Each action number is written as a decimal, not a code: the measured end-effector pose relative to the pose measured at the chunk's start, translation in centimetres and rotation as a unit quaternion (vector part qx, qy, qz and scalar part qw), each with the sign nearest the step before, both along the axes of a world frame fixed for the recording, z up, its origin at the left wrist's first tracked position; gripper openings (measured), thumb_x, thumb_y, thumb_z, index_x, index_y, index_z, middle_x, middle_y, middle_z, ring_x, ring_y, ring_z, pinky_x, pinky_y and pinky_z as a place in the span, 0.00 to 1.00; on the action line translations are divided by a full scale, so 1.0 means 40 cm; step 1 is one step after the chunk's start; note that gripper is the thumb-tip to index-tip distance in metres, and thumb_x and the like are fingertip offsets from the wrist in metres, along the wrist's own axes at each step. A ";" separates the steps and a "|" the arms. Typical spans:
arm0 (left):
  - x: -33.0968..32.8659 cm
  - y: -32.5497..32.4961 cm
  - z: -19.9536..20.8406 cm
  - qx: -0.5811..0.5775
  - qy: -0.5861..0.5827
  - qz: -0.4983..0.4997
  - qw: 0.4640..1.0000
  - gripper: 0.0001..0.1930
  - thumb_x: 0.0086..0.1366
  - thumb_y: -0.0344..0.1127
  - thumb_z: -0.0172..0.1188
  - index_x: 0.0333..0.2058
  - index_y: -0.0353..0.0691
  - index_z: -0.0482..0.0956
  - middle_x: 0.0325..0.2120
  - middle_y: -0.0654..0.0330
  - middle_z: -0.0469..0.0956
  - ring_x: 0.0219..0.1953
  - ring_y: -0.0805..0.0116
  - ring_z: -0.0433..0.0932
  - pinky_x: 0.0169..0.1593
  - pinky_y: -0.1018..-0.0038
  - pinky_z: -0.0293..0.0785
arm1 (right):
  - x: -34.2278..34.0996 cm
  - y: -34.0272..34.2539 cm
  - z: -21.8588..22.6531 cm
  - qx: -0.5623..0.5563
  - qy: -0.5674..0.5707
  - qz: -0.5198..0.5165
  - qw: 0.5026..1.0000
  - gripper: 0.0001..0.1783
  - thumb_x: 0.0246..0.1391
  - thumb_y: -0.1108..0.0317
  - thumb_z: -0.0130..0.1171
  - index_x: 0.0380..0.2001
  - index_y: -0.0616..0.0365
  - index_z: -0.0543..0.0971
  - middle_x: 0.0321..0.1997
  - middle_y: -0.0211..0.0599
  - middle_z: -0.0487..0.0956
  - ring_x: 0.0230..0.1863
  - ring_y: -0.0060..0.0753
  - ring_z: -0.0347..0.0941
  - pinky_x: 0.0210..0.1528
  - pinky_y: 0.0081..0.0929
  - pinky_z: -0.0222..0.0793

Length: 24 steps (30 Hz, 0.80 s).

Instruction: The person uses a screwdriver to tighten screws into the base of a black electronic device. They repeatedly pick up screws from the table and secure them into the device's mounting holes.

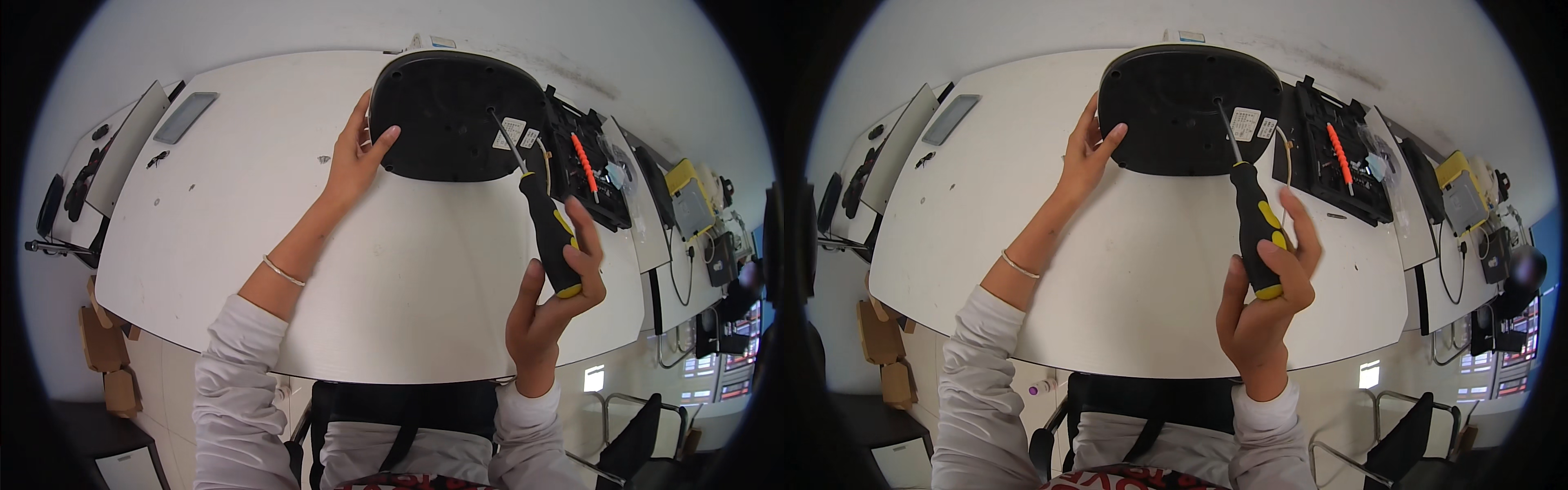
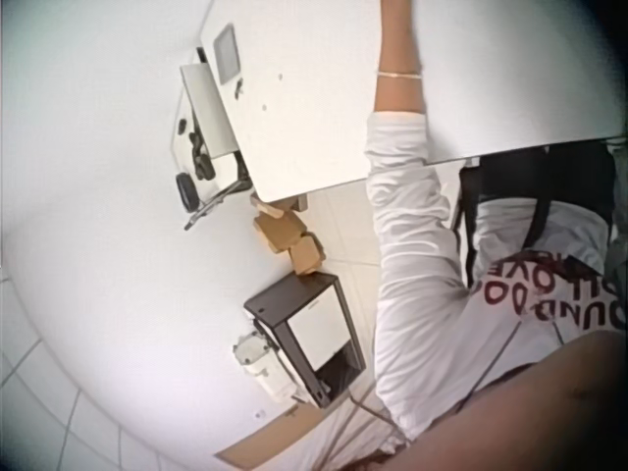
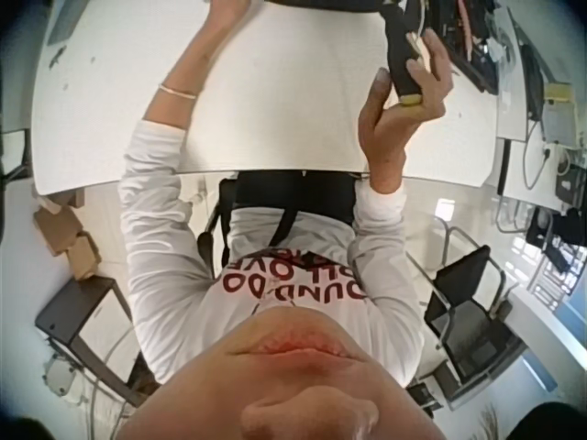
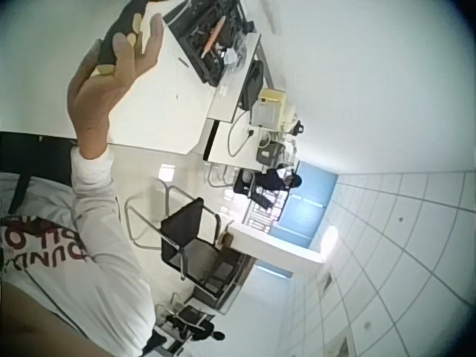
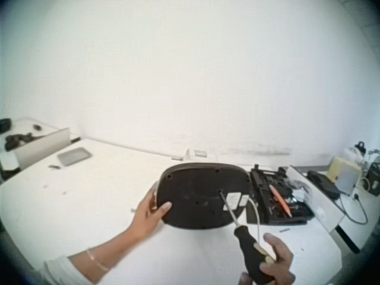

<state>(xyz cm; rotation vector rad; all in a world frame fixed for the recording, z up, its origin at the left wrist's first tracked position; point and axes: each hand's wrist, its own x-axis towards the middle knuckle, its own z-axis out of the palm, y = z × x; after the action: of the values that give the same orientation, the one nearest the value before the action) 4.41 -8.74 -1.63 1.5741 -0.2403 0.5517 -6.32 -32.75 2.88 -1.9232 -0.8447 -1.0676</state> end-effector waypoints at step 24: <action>0.008 0.012 -0.009 -0.010 -0.008 -0.008 1.000 0.34 0.63 0.36 0.58 0.64 0.39 0.52 0.49 0.55 0.71 0.49 0.69 0.71 0.54 0.74 0.65 | -0.022 -0.006 0.032 -0.066 0.015 -0.018 0.998 0.23 0.49 0.84 0.52 0.48 0.52 0.65 0.56 0.51 0.68 0.53 0.48 0.69 0.55 0.42 0.68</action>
<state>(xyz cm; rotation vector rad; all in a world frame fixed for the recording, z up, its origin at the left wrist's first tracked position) 4.73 -8.26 -1.98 1.5468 -0.2586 0.5532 -7.19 -32.97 4.17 -2.0660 -0.8856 -1.0243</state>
